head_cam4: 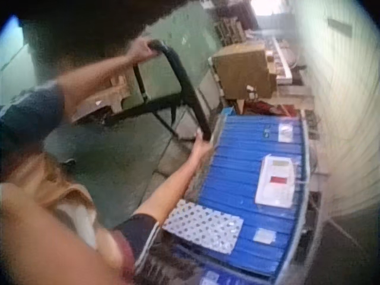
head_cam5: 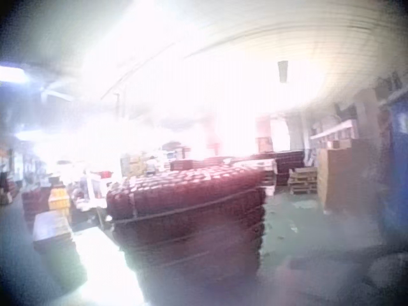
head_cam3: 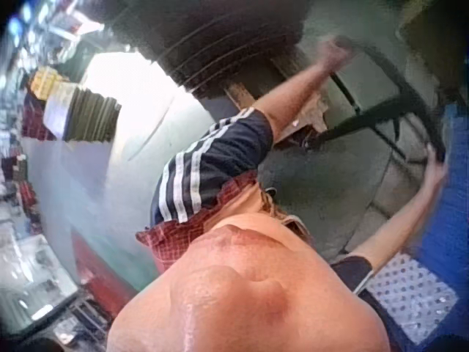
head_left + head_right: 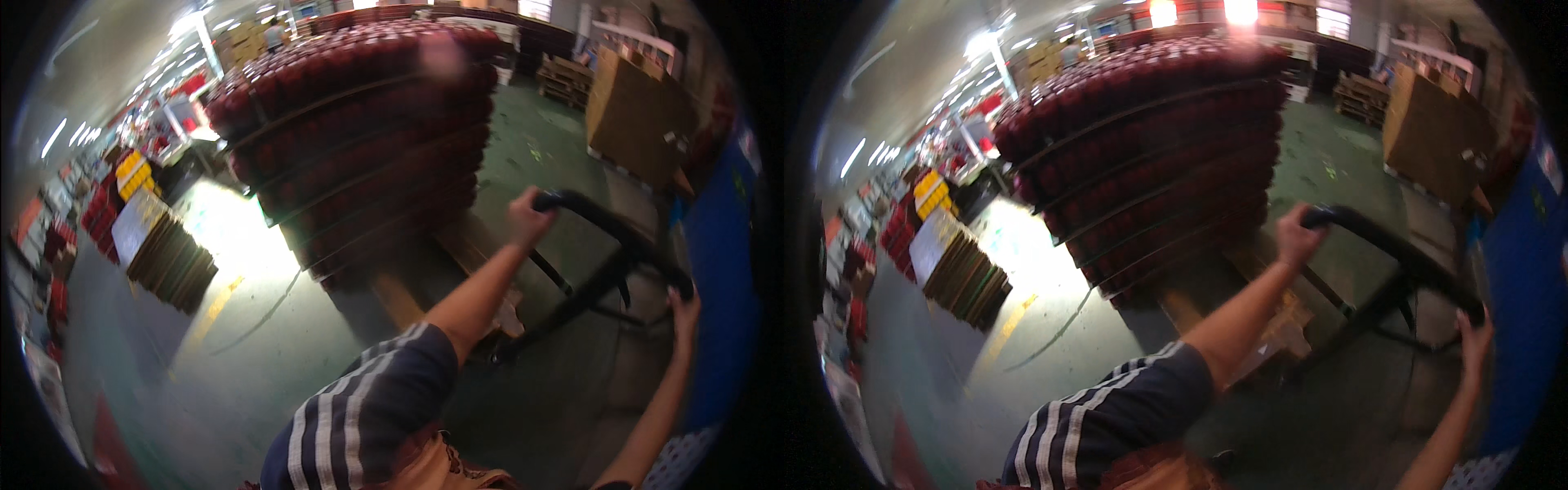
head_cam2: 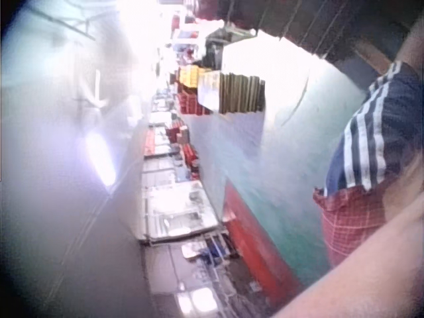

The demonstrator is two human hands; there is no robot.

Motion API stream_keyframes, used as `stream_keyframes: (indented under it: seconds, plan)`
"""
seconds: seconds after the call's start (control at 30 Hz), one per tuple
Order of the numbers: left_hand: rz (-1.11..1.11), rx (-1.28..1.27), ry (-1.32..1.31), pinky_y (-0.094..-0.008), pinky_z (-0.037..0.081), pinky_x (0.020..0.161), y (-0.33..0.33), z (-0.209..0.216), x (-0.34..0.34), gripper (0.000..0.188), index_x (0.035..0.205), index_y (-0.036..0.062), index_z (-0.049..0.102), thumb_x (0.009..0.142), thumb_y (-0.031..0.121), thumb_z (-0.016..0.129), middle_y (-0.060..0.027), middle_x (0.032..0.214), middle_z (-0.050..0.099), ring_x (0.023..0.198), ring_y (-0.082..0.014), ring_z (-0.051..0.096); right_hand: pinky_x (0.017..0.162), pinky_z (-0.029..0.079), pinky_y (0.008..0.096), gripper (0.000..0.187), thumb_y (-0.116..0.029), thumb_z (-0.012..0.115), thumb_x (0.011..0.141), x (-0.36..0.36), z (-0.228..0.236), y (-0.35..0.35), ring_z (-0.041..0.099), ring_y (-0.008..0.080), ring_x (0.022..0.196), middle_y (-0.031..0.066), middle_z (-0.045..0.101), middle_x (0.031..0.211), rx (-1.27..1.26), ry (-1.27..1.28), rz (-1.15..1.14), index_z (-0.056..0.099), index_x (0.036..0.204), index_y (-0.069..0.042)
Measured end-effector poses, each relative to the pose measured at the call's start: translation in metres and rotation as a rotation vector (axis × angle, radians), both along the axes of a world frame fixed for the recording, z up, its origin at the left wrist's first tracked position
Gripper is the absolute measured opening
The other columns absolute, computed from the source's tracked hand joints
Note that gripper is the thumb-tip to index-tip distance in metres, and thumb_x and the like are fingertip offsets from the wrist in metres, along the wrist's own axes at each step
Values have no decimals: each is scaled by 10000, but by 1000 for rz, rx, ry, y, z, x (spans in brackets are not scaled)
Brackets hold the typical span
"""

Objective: The person uses a manual pallet jack to move a pallet stacked with red containers across a warehouse floor. They then unload the containers one by one and place them onto a conveyor belt.

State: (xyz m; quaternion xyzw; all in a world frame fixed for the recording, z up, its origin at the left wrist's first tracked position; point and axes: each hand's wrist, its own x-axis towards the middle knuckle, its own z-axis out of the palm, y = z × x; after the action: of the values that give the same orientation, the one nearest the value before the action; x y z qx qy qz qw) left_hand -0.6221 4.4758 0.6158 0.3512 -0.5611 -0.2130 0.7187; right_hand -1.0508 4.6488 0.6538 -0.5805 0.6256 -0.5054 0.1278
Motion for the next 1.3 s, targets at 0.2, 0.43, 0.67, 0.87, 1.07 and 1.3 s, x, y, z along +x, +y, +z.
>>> stream_keyframes:
  seconds: [0.2,0.43,0.67,0.87,1.07,1.3]
  plan:
    - [122,-19,-16,-292,477,631,-97,2,-73,149,846,25,629,768,103,730,-37,710,608,672,-91,543,647,506,283,268,-80,734,817,-43,22,-119,606,108,717,43,652,850,-40,-29,-54,638,1055,-4]
    - [133,18,111,-259,457,628,-172,-2,-119,144,799,1,601,785,78,723,-6,683,569,658,-69,505,591,473,284,141,-40,707,795,-85,29,-221,557,99,605,16,596,716,-31,-68,42,593,875,-17]
    - [299,-87,-12,-310,469,609,-252,2,-112,206,810,18,604,765,155,751,-80,659,554,629,-124,516,618,490,275,152,-54,713,824,-93,34,-357,576,96,668,-2,596,755,1,11,148,620,940,-23]
    - [306,37,45,-297,474,592,-292,13,-101,227,794,29,590,730,145,774,-82,636,559,607,-100,523,585,492,269,136,-17,701,814,-90,36,-472,579,88,636,1,600,744,16,45,164,613,917,-36]
    - [434,42,49,-286,480,601,-326,-4,-100,217,827,34,612,716,115,780,-71,647,583,611,-97,550,587,495,270,124,-14,695,814,-78,27,-556,577,87,633,-5,577,731,-8,75,302,590,871,-46]
    - [625,16,83,-287,475,624,-353,-21,-122,180,809,25,609,734,84,762,-29,671,580,642,-115,559,568,472,274,156,-9,724,806,-80,27,-655,565,85,622,-2,543,696,11,52,571,584,872,-26]
